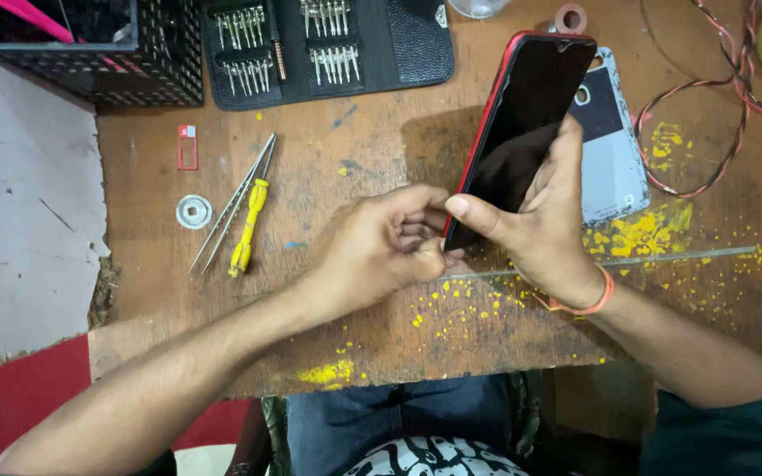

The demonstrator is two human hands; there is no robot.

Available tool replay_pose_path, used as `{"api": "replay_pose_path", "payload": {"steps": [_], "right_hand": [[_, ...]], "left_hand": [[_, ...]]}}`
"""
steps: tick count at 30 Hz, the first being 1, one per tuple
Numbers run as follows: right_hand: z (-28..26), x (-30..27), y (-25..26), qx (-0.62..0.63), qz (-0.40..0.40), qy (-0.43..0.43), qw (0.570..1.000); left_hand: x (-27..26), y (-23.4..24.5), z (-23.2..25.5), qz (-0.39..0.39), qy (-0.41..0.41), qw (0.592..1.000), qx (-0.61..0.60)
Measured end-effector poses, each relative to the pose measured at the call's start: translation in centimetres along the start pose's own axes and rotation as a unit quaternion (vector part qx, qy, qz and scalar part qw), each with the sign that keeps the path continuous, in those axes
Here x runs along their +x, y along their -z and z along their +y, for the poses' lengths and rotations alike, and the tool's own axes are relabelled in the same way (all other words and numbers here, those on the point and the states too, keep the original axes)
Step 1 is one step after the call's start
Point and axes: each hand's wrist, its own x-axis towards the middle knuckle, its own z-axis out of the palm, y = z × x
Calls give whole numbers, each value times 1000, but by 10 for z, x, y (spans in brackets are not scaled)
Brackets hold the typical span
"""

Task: The person removes the SIM card tray from a red smartphone, then opens the device to reveal the internal battery and components. They close the phone and repeatedly press along the edges of the casing, attempting to snap it shut. The person continues to manipulate the phone's edges and corners throughout the clip.

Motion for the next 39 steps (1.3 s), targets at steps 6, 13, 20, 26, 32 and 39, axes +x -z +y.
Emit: {"api": "replay_pose_path", "payload": {"steps": [6,13,20,26,32,39], "right_hand": [[2,-15,-1,-96,-31,52,994],[-11,-42,2,29,-62,-41,997],[-31,-59,18,-295,-64,166,939],[-63,-39,20,-587,-280,332,683],[-37,11,18,-442,-411,367,708],[-30,4,18,-435,-359,440,699]], "left_hand": [[-14,-4,14,0,-27,960,280],[-34,-15,15,-10,-1,963,269],[-51,3,4,-115,96,988,-24],[-36,22,15,-173,163,971,39],[-26,41,21,-212,161,964,22],[-34,44,15,-211,134,968,9]]}}
